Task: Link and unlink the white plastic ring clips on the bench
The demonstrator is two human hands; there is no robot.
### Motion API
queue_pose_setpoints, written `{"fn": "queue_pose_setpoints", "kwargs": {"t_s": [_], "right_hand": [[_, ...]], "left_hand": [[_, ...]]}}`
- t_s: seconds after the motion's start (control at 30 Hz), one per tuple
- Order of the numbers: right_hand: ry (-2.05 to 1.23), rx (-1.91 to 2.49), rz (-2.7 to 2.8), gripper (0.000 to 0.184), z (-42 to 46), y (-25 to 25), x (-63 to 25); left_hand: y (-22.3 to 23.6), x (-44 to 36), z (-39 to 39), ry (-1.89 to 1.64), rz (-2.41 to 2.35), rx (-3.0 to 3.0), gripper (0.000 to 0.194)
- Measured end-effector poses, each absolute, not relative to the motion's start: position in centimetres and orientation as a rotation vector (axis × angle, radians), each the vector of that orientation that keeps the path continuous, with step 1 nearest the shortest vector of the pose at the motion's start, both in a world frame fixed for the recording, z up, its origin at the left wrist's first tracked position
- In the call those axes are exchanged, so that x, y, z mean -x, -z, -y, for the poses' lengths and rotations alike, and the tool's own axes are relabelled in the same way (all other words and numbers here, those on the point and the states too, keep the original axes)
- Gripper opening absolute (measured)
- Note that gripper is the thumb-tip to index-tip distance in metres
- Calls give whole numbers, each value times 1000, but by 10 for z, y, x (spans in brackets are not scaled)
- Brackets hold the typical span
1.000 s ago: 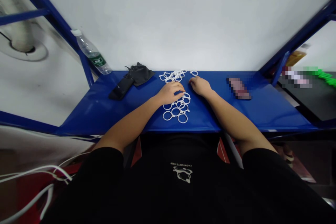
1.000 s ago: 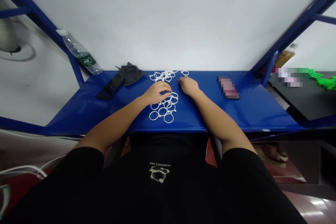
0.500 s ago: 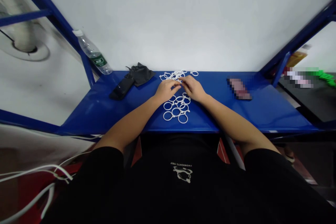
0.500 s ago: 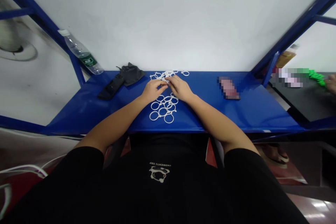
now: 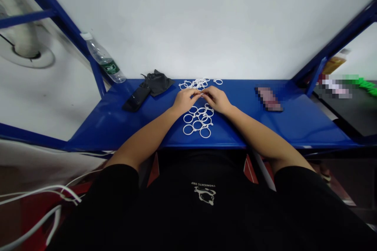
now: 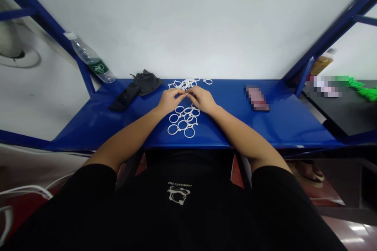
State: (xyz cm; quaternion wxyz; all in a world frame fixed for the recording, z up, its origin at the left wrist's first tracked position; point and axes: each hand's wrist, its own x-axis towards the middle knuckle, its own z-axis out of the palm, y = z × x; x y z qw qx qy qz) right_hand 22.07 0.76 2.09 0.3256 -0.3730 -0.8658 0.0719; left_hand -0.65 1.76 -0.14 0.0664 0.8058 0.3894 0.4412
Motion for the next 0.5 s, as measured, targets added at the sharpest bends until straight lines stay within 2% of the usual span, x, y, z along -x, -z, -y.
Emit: {"fn": "queue_pose_setpoints", "kwargs": {"t_s": [0.13,0.27,0.5], "right_hand": [[-212,956,2275,33,-7,-23,-221],[-211,895,2273,31,-8,-23,-223],[-240,893,2273,35,-8,-22,-221]], "left_hand": [[1,6,-16,-1371,-1178,-2409,5],[0,7,-16,-1331,-1186,-2388,14],[-1,9,-17,-1268,-1157,-2433,13]]}}
